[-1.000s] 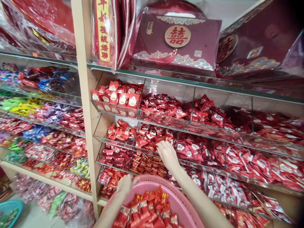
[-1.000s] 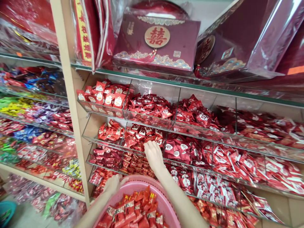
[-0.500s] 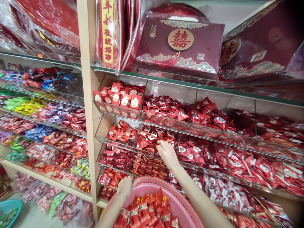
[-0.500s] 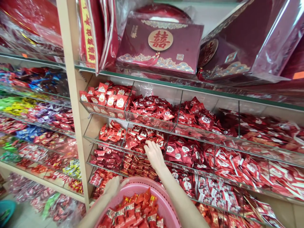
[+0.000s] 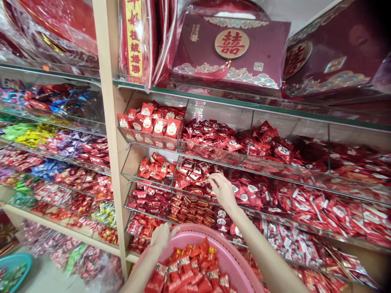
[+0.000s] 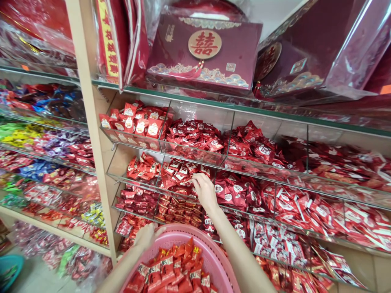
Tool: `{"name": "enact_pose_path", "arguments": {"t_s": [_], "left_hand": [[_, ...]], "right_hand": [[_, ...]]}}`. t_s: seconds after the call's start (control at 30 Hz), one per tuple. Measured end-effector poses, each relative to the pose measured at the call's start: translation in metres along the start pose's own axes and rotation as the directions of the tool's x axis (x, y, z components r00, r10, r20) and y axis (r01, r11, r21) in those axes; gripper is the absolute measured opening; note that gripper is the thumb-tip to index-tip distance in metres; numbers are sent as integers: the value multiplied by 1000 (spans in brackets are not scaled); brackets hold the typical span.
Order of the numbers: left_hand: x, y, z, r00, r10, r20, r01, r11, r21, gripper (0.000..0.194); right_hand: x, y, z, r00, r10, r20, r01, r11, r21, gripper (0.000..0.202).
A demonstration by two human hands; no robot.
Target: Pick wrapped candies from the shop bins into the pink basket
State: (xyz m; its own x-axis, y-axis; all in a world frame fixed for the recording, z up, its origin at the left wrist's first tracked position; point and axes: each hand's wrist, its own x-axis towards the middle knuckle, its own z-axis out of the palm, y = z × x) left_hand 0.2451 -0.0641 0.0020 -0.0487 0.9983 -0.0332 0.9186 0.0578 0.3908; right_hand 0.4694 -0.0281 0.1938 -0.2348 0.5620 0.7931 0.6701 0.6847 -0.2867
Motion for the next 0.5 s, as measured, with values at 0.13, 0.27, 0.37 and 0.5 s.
{"name": "enact_pose_path", "arguments": {"t_s": [0.13, 0.27, 0.37, 0.5], "left_hand": [[1, -1, 1, 1000, -15, -1, 15, 1000, 24, 44], [-1, 2, -2, 1000, -7, -2, 7, 1000, 28, 45], [-2, 3, -5, 1000, -7, 11, 7, 1000, 23, 48], [-2, 4, -7, 998, -35, 42, 34, 999, 26, 48]], "right_hand": [[1, -8, -8, 996, 75, -38, -72, 994, 82, 18], [-5, -23, -16, 990, 130, -53, -119, 979, 164, 18], [-19, -43, -19, 977, 211, -2, -204, 945, 256, 17], [-55, -75, -9, 898, 351, 266, -434, 804, 406, 15]]}}
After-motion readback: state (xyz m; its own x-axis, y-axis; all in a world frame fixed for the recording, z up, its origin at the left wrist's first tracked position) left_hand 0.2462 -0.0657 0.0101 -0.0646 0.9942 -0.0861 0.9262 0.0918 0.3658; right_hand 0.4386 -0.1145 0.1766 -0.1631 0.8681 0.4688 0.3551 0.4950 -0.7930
